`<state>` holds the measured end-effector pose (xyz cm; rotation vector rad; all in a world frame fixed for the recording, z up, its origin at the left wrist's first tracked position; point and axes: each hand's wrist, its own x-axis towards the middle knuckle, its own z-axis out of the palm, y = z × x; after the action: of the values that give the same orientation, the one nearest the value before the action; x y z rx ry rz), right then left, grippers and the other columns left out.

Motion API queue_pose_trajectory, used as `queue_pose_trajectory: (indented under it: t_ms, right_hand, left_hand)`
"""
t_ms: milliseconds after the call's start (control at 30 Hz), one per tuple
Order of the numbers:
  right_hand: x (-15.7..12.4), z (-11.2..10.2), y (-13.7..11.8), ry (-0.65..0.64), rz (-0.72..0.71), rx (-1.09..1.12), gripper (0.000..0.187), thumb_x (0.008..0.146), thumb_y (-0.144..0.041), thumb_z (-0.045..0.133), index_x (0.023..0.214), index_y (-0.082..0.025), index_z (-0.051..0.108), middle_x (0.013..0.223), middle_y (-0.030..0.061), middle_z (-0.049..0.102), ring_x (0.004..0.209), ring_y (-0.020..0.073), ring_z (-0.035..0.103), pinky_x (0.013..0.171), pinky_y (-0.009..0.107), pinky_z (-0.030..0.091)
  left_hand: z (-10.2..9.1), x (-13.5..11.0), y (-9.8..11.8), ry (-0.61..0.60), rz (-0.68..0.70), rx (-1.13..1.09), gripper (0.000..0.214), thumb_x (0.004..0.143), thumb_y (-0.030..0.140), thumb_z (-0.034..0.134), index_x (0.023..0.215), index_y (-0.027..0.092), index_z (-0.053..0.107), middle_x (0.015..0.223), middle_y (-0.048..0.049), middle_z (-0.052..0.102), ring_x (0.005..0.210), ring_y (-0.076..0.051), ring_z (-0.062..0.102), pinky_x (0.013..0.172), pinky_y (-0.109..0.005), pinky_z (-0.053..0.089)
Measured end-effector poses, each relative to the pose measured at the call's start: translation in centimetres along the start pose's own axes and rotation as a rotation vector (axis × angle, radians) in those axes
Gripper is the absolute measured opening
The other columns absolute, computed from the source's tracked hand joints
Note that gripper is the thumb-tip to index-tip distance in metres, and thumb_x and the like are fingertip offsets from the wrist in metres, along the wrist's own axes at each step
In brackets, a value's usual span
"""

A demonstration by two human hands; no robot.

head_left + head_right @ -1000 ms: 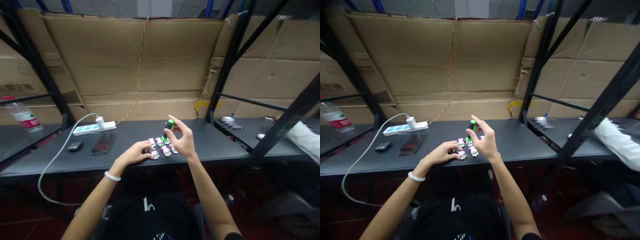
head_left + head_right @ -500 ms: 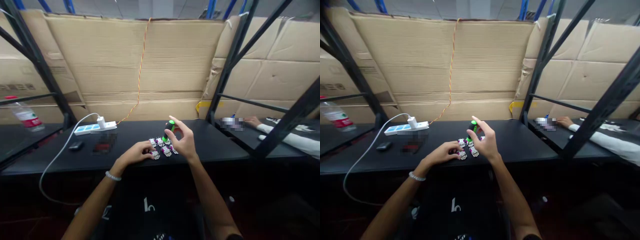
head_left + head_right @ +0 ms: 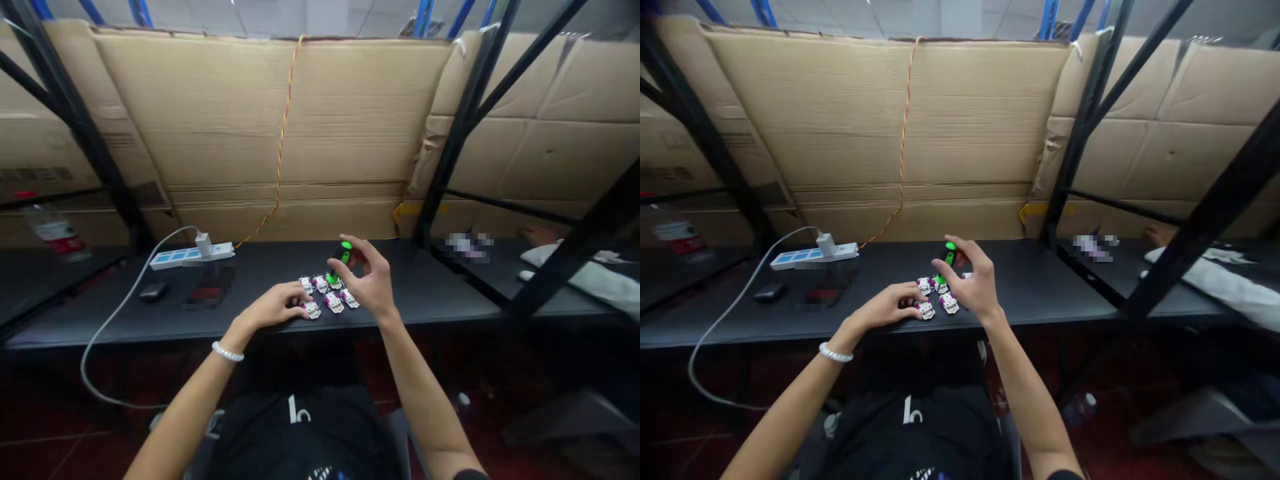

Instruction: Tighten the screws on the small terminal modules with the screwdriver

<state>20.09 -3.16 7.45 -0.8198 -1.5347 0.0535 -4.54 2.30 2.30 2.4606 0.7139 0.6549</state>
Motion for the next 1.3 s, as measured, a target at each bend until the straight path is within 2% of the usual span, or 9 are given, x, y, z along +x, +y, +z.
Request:
queue_pose_trajectory:
  t_ms: [233, 400, 533, 667, 833, 967, 1033, 1167, 1300]
  right_hand:
    - [0.1, 0.0, 0.0, 0.016, -0.005, -0.005, 0.042, 0.09, -0.04, 0.086, 0.129, -0.027, 0.075, 0.091, 0.0003, 0.063, 0.075, 0.0168, 0.058, 0.074, 0.034, 0.056]
    - [0.1, 0.0, -0.4, 0.006, -0.018, -0.022, 0.041, 0.093, -0.038, 0.083, 0.13, -0.025, 0.075, 0.095, 0.0026, 0.069, 0.076, 0.0184, 0.063, 0.078, 0.037, 0.06]
    - [-0.2, 0.1, -1.0, -0.13, 0.009, 0.074, 0.047, 0.101, -0.031, 0.066, 0.148, -0.026, 0.064, 0.118, 0.0081, 0.077, 0.1, 0.0244, 0.075, 0.095, 0.042, 0.063]
    - [-0.5, 0.1, -1.2, -0.192, 0.007, 0.114, 0.056, 0.105, -0.024, 0.055, 0.16, -0.027, 0.047, 0.131, 0.0105, 0.076, 0.119, 0.0255, 0.074, 0.107, 0.047, 0.061]
    - [-0.3, 0.4, -1.3, -0.141, -0.007, 0.092, 0.043, 0.103, -0.032, 0.064, 0.145, -0.025, 0.06, 0.129, 0.0121, 0.072, 0.106, 0.0248, 0.073, 0.096, 0.043, 0.064]
    - [-0.1, 0.6, -1.2, -0.002, -0.032, -0.082, 0.042, 0.093, -0.041, 0.081, 0.131, -0.026, 0.07, 0.107, 0.0073, 0.069, 0.086, 0.0222, 0.067, 0.082, 0.041, 0.063]
    - [-0.2, 0.6, -1.1, -0.009, -0.015, -0.054, 0.038, 0.098, -0.037, 0.075, 0.135, -0.027, 0.069, 0.106, 0.0069, 0.07, 0.086, 0.0221, 0.068, 0.085, 0.042, 0.063]
    - [-0.6, 0.5, -1.7, -0.148, 0.013, 0.091, 0.046, 0.106, -0.025, 0.054, 0.152, -0.026, 0.054, 0.125, 0.0105, 0.072, 0.103, 0.0236, 0.074, 0.094, 0.042, 0.063]
    - [-0.5, 0.5, -2.6, -0.09, -0.045, -0.044, 0.04, 0.101, -0.032, 0.065, 0.14, -0.024, 0.063, 0.116, 0.01, 0.07, 0.092, 0.0226, 0.07, 0.086, 0.04, 0.063]
  left_hand:
    - [0.0, 0.0, -0.1, 0.003, 0.002, 0.01, 0.031, 0.098, 0.047, 0.077, 0.107, 0.018, 0.078, 0.099, -0.0049, 0.071, 0.086, -0.02, 0.061, 0.08, -0.028, 0.048]
    - [0.0, 0.0, -0.1, 0.0, -0.01, 0.015, 0.03, 0.097, 0.046, 0.078, 0.106, 0.017, 0.079, 0.097, -0.0047, 0.071, 0.085, -0.02, 0.061, 0.079, -0.029, 0.048]
    - [0.0, 0.1, -0.1, -0.001, 0.004, -0.009, 0.03, 0.097, 0.047, 0.077, 0.105, 0.018, 0.079, 0.098, -0.005, 0.072, 0.086, -0.02, 0.062, 0.079, -0.028, 0.047]
    - [0.0, 0.1, -0.1, 0.019, 0.006, -0.019, 0.031, 0.096, 0.048, 0.079, 0.105, 0.018, 0.08, 0.1, -0.0051, 0.071, 0.087, -0.02, 0.062, 0.079, -0.028, 0.047]
    - [0.1, 0.1, -0.1, 0.021, 0.016, -0.034, 0.027, 0.097, 0.045, 0.078, 0.105, 0.019, 0.08, 0.1, -0.0053, 0.072, 0.089, -0.02, 0.064, 0.081, -0.029, 0.049]
    - [0.1, 0.1, 0.0, 0.018, 0.006, -0.048, 0.026, 0.096, 0.043, 0.079, 0.106, 0.019, 0.079, 0.102, -0.0056, 0.072, 0.089, -0.02, 0.065, 0.081, -0.029, 0.05]
    - [0.1, 0.1, 0.0, 0.021, 0.008, -0.042, 0.026, 0.096, 0.043, 0.079, 0.105, 0.018, 0.079, 0.102, -0.0056, 0.072, 0.089, -0.021, 0.065, 0.082, -0.029, 0.05]
    - [0.2, 0.1, -0.2, 0.018, 0.014, -0.029, 0.029, 0.097, 0.046, 0.077, 0.106, 0.018, 0.079, 0.102, -0.0059, 0.072, 0.09, -0.021, 0.065, 0.083, -0.03, 0.05]
    - [0.3, 0.1, -0.2, 0.027, 0.021, -0.024, 0.03, 0.098, 0.046, 0.076, 0.108, 0.019, 0.079, 0.104, -0.006, 0.073, 0.092, -0.021, 0.065, 0.084, -0.03, 0.051]
